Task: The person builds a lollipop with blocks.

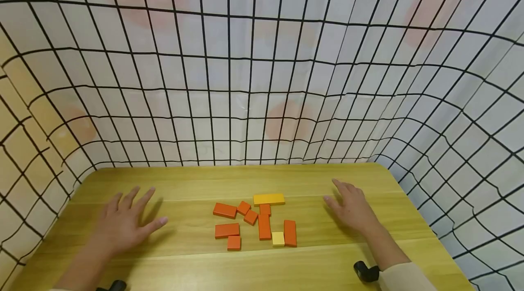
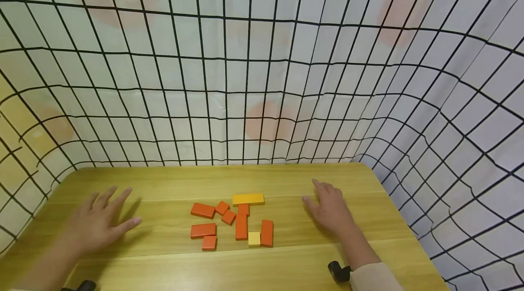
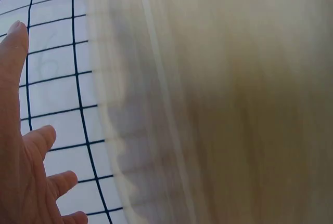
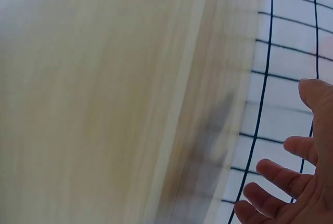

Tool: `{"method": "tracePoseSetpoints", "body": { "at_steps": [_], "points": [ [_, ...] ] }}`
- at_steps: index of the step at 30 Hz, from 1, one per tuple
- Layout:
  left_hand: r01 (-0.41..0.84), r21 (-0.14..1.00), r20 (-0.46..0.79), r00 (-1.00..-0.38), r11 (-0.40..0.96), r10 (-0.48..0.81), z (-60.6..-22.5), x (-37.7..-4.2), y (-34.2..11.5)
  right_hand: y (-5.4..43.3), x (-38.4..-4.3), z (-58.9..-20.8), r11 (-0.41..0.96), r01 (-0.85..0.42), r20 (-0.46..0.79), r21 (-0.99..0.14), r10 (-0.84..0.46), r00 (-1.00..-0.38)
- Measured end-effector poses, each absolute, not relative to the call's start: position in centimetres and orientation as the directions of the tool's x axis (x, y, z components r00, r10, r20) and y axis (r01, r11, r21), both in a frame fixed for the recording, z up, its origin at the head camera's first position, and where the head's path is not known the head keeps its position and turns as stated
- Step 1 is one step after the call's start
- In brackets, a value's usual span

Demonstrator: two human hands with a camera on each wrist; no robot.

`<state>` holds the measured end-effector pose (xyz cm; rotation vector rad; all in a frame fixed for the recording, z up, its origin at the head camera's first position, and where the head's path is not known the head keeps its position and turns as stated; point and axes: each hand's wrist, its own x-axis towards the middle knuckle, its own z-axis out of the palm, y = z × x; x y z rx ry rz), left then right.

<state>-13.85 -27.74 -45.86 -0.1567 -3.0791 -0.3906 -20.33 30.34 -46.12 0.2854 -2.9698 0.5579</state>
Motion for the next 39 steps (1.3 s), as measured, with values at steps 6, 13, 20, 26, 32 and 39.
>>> {"method": "tracePoseSetpoints", "body": {
  "at_steps": [6, 13, 20, 26, 32, 39],
  "points": [
    [0.132, 0.253, 0.061, -0.991, 0.959, 0.120, -46.1, -13.9, -26.6, 28.3, -20.1, -45.9, 0.900, -0.194, 0.092, -0.391, -0.171, -0.981],
    [0.168, 0.259, 0.067, -0.986, 0.951, 0.156, -46.5, -14.2, -24.8, 25.8, -19.6, -46.0, 0.861, -0.190, 0.010, -0.471, -0.210, -0.978],
    [0.206, 0.301, 0.077, -0.978, 0.931, 0.192, -46.2, -14.5, -22.5, 23.8, -19.1, -46.6, 0.830, -0.185, -0.019, -0.527, -0.229, -0.973],
    [0.227, 0.335, 0.077, -0.974, 0.914, 0.214, -46.4, -14.7, -21.2, 22.6, -19.1, -46.9, 0.817, -0.204, -0.019, -0.539, -0.254, -0.967],
    [0.227, 0.346, 0.064, -0.974, 0.910, 0.218, -47.0, -14.7, -20.6, 21.2, -20.3, -46.9, 0.814, -0.217, -0.039, -0.539, -0.281, -0.959],
    [0.238, 0.354, 0.073, -0.971, 0.905, 0.227, -47.2, -14.8, -20.2, 19.5, -22.1, -46.4, 0.841, -0.252, -0.074, -0.479, -0.325, -0.943]
  ]
}}
